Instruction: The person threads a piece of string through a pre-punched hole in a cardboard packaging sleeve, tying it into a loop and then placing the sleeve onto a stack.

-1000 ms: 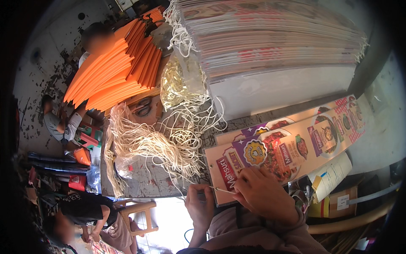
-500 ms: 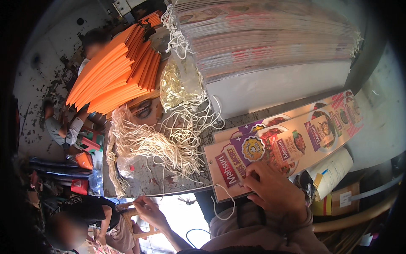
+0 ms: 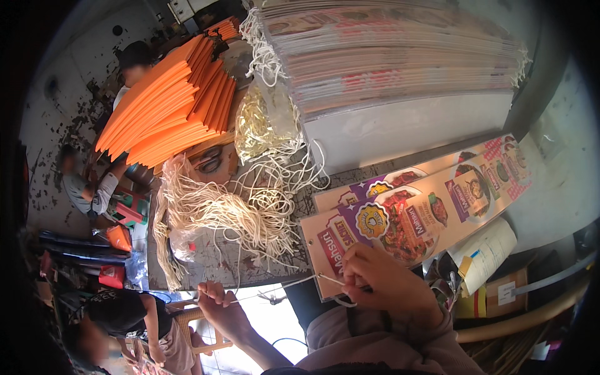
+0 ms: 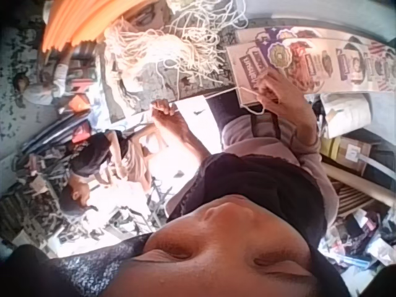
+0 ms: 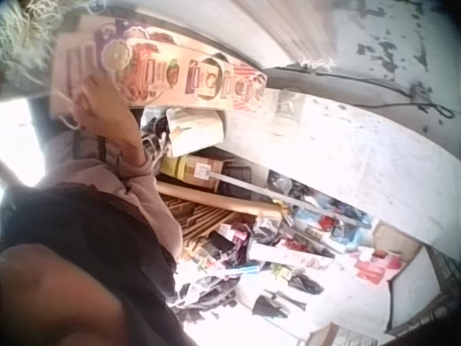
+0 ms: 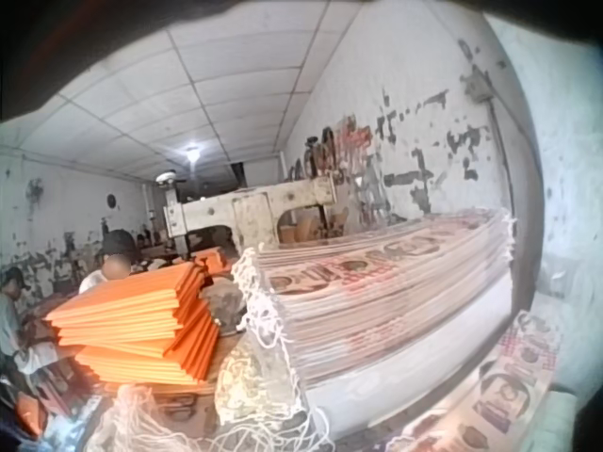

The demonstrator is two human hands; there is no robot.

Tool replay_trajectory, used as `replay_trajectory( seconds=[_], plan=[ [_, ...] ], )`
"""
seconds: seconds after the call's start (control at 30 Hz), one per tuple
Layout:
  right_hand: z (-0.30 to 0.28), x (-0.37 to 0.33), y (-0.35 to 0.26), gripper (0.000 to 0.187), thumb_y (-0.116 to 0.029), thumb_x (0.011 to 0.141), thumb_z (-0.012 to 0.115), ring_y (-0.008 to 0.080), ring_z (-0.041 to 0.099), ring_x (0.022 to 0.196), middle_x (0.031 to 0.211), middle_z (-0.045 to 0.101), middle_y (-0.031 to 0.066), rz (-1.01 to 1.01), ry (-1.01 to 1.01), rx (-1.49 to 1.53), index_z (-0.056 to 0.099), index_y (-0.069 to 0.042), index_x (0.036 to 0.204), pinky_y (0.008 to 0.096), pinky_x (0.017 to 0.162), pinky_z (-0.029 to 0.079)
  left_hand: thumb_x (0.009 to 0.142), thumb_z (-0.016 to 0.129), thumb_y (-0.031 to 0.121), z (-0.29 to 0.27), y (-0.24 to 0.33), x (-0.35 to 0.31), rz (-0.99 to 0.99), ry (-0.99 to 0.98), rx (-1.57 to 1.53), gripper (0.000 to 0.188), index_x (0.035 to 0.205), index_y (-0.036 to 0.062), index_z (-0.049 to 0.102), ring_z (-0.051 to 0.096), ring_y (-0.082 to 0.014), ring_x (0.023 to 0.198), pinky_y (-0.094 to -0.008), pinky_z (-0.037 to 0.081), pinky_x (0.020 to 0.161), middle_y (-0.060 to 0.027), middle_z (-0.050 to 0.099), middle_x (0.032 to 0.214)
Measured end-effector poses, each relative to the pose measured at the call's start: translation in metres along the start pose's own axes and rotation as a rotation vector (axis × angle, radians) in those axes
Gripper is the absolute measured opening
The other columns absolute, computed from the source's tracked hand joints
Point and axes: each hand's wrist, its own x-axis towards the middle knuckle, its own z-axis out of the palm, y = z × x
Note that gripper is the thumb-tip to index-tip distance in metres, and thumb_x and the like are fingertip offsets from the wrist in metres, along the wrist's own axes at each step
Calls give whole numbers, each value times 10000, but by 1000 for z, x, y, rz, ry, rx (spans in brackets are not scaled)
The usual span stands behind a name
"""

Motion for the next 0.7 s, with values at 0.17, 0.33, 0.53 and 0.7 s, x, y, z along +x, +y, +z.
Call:
replay_trajectory(
  seconds=[0.17, 0.33, 0.53, 0.7],
  plan=[
    [-13, -1, 10, 169, -121, 816, 618, 177, 570, 662, 790, 581, 66, 483, -66, 876, 482, -60, 897, 270, 587, 426, 931, 448, 119, 20, -21, -6, 21, 190, 294, 70, 888, 75, 481, 308, -27, 553, -162, 211, 456, 27, 379, 654],
    [10, 9, -11, 258, -281, 760, 670, 252, 518, 758, 811, 493, 45, 120, 45, -13, 521, -86, 838, 412, 747, 390, 867, 577, 137, 39, -37, -16, 71, -23, 738, 125, 940, 45, 532, 367, -30, 600, -158, 281, 515, 25, 447, 708],
    [-1, 10, -8, 212, -251, 785, 648, 235, 521, 851, 923, 489, 65, 139, -129, 112, 540, -76, 837, 433, 795, 377, 776, 684, 83, 73, -64, -15, -6, -494, 1294, 235, 984, -2, 616, 608, -99, 679, -217, 487, 586, -78, 599, 781],
    [-36, 0, 27, 145, -184, 859, 567, 274, 504, 929, 956, 497, 112, 137, -176, 819, 546, -44, 888, 438, 802, 398, 777, 685, 83, 75, -74, -9, -73, -487, 1224, 210, 955, -8, 622, 618, -102, 576, -226, 500, 553, -64, 621, 636]
  ],
)
